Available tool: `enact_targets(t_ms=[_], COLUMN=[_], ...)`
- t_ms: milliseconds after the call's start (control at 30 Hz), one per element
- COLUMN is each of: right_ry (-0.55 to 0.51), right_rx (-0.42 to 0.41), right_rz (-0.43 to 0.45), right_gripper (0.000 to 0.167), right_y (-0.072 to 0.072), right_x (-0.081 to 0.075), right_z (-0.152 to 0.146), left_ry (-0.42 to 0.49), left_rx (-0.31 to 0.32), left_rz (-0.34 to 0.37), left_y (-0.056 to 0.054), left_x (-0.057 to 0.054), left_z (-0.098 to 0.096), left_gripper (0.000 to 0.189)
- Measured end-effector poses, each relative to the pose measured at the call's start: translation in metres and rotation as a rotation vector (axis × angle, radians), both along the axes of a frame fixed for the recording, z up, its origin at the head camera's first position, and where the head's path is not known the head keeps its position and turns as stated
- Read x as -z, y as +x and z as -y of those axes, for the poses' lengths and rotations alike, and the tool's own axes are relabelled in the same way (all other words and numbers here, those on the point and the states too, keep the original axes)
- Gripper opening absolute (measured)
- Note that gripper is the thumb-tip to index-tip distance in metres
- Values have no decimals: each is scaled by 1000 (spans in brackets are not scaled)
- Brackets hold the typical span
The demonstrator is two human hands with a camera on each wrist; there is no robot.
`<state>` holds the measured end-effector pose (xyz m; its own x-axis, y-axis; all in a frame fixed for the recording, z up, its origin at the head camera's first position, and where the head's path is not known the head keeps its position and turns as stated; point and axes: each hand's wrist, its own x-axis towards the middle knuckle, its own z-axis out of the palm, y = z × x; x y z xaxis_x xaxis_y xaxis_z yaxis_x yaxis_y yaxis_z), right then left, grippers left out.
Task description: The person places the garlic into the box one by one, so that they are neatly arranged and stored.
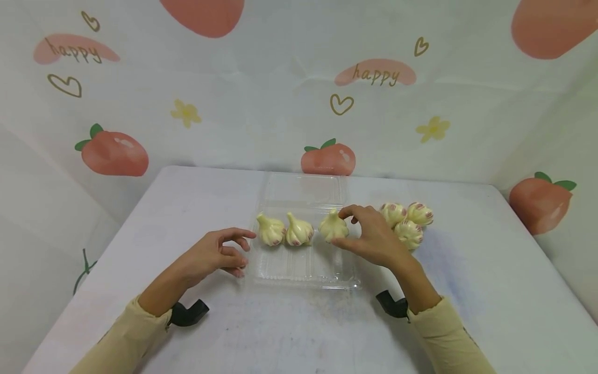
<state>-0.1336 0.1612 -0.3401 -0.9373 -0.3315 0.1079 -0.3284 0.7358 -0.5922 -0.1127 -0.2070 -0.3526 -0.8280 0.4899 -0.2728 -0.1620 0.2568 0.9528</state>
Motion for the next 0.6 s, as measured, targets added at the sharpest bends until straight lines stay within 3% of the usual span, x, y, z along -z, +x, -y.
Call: enact_targets(t_ms=[600], right_ry=[54], right_rx=[16], right_rz=[-15], right_gripper=[49], right_y=[-2], right_x=[7], right_z=[5], left_ry=[19], left_rx=[2], left_rz=[5], left_y=[-1], left_x=[1], left_z=[0], left_gripper=[63])
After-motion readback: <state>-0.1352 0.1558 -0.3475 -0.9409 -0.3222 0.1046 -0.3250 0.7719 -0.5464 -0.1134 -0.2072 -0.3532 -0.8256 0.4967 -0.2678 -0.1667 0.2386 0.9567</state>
